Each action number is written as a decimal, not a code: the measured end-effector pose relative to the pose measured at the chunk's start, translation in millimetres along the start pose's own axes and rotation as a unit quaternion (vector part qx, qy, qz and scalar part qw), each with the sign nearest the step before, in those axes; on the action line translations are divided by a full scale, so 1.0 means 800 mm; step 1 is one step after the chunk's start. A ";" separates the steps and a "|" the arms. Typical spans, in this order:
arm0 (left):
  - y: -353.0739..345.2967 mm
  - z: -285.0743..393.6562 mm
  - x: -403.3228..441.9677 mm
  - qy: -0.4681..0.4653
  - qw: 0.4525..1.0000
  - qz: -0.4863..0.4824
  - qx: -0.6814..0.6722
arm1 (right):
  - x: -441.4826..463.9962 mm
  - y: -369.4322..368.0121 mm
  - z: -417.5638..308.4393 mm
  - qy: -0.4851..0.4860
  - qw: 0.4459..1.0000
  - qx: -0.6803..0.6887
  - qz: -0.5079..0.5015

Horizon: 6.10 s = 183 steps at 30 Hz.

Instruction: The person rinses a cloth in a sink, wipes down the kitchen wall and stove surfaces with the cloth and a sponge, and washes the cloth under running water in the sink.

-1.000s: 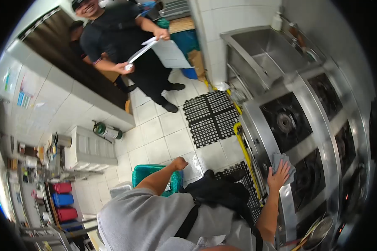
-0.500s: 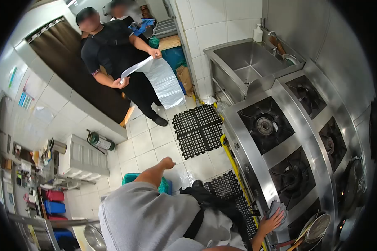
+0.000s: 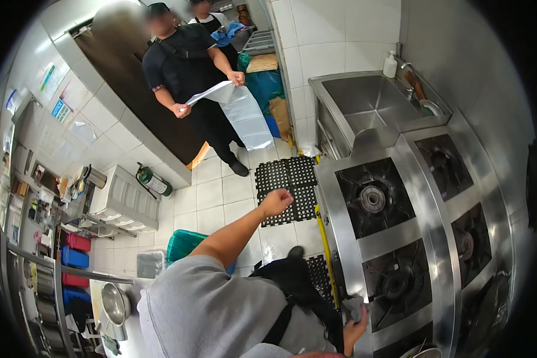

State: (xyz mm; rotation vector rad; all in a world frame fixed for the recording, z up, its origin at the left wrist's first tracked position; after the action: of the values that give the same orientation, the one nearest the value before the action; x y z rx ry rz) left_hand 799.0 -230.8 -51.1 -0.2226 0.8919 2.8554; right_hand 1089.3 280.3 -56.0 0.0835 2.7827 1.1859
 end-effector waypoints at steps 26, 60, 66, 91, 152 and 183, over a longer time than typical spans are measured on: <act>-0.033 0.299 0.343 -0.201 0.971 -0.015 0.131 | 0.335 -0.055 -0.077 -0.157 0.926 -0.337 -0.064; -0.091 0.353 0.439 -0.094 0.915 -0.118 0.375 | 0.392 -0.041 -0.025 -0.291 0.911 -0.278 -0.094; -0.091 0.354 0.438 -0.085 0.916 -0.117 0.375 | 0.391 -0.042 -0.025 -0.275 0.915 -0.281 -0.090; -0.090 0.354 0.440 -0.075 0.917 -0.106 0.378 | 0.382 -0.006 -0.026 -0.076 0.977 -0.198 0.024; -0.095 0.355 0.449 -0.082 0.887 -0.023 0.454 | 0.518 0.134 0.108 0.009 0.999 -0.022 0.027; -0.100 0.354 0.443 -0.183 0.924 -0.107 0.317 | 0.517 -0.304 -0.371 0.094 0.886 0.333 -0.309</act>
State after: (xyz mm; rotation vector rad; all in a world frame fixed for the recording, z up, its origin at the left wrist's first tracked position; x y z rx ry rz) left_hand 438.4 28.7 70.5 0.2611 1.5140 2.1547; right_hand 640.1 -60.4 -62.4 -0.8302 2.8683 0.0768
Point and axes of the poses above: each hand's wrist, its own x-axis towards the middle knuckle, its own y-axis out of the back of the hand, z = x × y, the point moved 9 cm from there along x, towards the middle knuckle, and after that the axes turned 14 degrees about -z, right-handed, at the moved point
